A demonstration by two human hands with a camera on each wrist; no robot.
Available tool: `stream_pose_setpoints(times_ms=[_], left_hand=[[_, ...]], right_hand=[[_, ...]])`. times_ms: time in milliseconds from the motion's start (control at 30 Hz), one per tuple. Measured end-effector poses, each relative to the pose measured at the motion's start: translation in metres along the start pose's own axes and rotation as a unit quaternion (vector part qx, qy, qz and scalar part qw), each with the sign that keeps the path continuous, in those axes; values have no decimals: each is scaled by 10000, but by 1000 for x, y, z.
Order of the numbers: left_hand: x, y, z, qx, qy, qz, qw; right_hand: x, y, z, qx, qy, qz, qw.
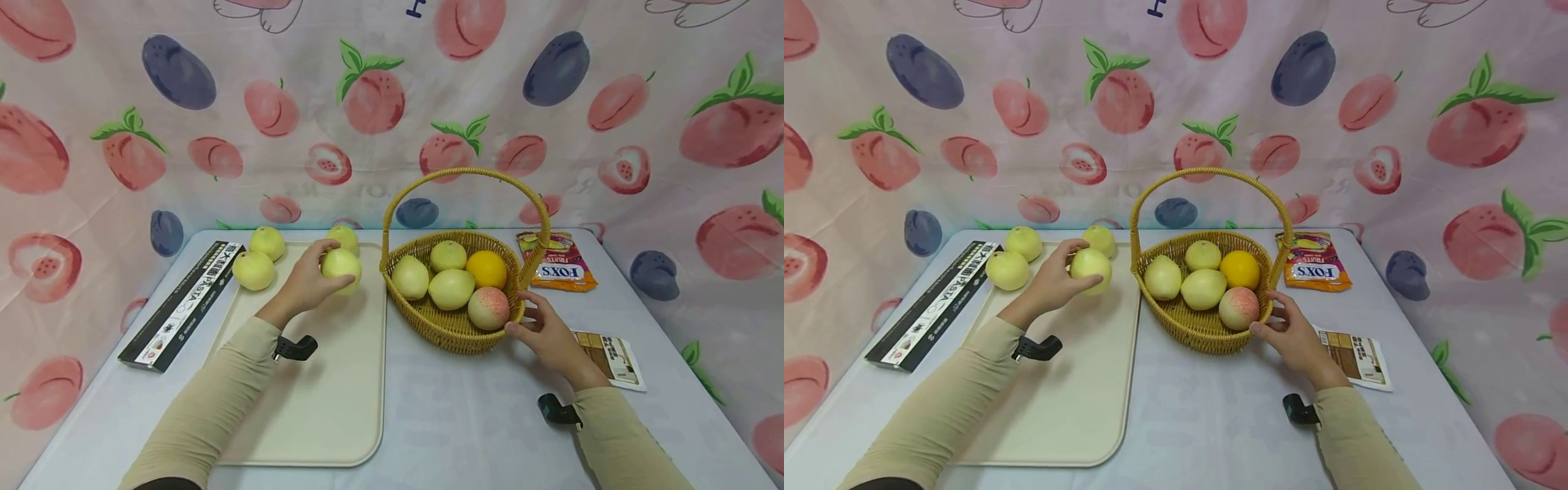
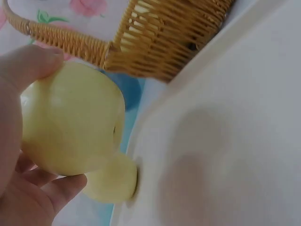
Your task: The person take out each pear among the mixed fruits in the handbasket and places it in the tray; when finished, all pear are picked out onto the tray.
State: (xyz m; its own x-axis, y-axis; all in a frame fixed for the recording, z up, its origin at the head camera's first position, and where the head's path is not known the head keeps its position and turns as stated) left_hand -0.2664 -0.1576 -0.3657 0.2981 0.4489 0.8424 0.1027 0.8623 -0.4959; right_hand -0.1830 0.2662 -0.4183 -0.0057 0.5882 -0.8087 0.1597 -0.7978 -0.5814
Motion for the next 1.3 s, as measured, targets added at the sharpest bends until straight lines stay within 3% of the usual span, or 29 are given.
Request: stream_pose_setpoints(times_ms=[233,667,1300], left_hand=[[-7,-6,2,110,-132,136,9998],[-23,-9,10,296,-81,539,9981],[-41,6,21,207,-426,696,9965]], right_hand=[[0,0,0,0,-17,40,10000],[-1,1,-1,-31,94,43,9999],[-2,-1,-1,-17,35,47,10000]])
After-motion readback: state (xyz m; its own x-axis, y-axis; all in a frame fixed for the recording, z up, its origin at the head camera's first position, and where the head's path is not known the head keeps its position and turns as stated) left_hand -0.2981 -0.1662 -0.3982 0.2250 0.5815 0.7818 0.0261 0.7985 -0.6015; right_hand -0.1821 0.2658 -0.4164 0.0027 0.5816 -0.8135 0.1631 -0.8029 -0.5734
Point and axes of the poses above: each hand's wrist, its own z-axis towards the middle knuckle, its own y-axis out of the palm, x = y × z, the point moved 4 cm from there along z, towards the middle knuckle, and after that the axes turned 6 degrees about -z, right-handed, at the moved point
